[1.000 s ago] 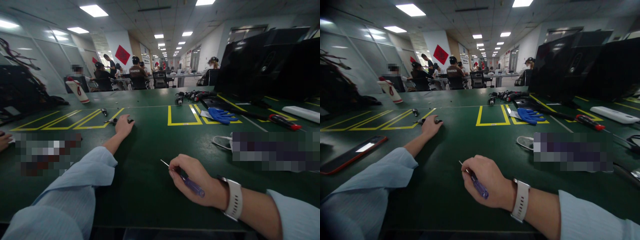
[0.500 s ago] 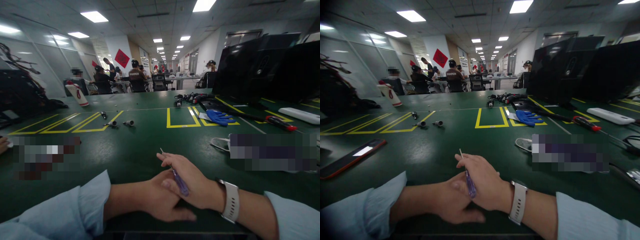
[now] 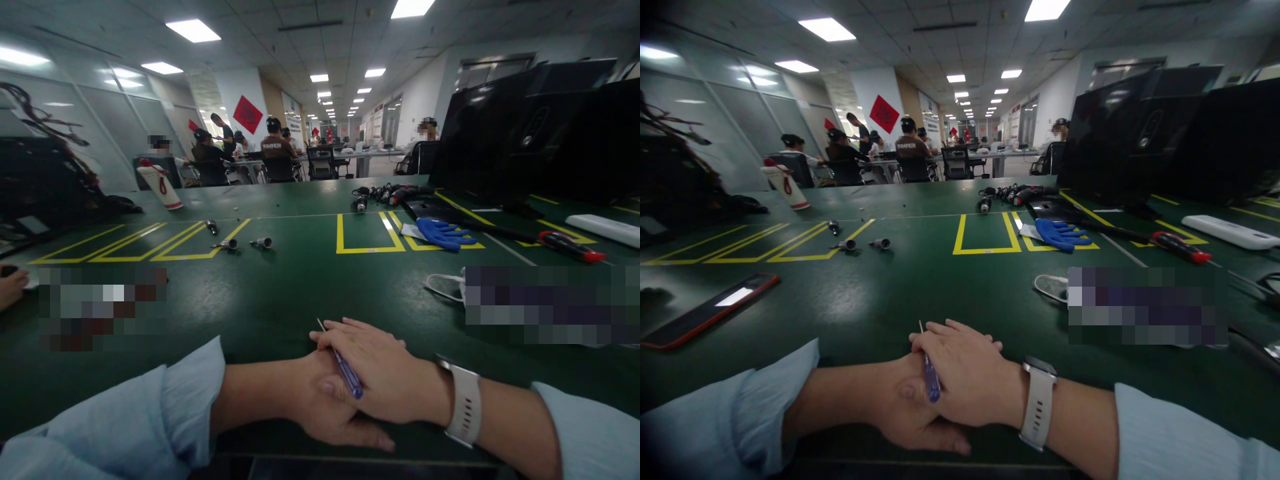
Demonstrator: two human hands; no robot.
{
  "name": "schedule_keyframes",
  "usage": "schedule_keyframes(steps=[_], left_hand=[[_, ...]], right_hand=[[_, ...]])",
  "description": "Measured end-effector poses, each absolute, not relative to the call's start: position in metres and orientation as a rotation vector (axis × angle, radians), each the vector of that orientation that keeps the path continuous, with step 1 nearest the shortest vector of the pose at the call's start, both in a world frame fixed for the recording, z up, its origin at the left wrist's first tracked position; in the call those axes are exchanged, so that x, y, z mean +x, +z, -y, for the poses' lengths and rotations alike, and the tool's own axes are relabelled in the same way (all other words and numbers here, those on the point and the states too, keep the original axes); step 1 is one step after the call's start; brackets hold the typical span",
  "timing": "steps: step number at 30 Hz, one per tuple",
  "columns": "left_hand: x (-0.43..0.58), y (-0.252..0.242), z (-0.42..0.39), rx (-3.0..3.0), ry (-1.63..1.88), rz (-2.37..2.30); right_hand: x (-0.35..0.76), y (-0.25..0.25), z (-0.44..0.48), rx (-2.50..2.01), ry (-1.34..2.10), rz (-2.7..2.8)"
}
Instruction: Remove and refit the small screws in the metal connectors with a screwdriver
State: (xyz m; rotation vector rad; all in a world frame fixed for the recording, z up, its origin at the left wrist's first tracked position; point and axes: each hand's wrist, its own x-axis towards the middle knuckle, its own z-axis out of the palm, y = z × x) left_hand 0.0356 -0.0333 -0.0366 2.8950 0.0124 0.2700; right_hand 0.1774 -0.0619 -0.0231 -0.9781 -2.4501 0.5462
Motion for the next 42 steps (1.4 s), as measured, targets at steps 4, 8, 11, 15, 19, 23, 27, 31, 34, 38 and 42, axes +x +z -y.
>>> schedule_keyframes(steps=[4,8,11,15,19,23,27,31,34,38,42], left_hand=[[0.036,-0.036,0.032,2.857,0.26,-0.005],[0.036,-0.036,0.031,2.833,0.242,-0.007],[0.035,-0.037,0.031,2.82,0.241,-0.008],[0.035,-0.036,0.031,2.806,0.257,0.005],[0.037,-0.037,0.03,2.812,0.232,0.023],[0.037,-0.042,0.019,2.918,0.304,0.132],[0.023,-0.039,-0.014,3.098,0.466,-0.058],[-0.008,-0.034,-0.072,3.075,0.683,-0.918],[-0.037,-0.033,-0.119,2.888,0.909,-1.465],[-0.069,-0.037,-0.166,2.638,0.959,-1.893],[-0.086,-0.042,-0.195,2.497,0.785,-2.033]], right_hand=[[0.178,-0.024,0.061,-0.961,0.522,2.444],[0.178,-0.026,0.061,-0.975,0.521,2.44],[0.179,-0.026,0.061,-0.968,0.522,2.44],[0.179,-0.025,0.062,-0.977,0.524,2.44],[0.178,-0.023,0.063,-0.973,0.531,2.419],[0.182,-0.024,0.062,-0.917,0.616,2.29],[0.188,-0.026,0.055,-0.876,0.633,2.081],[0.192,-0.024,0.05,-1.071,0.749,1.944],[0.192,-0.023,0.049,-1.156,0.839,1.953],[0.192,-0.024,0.05,-1.149,0.831,2.006],[0.193,-0.028,0.05,-1.132,0.792,2.062]])
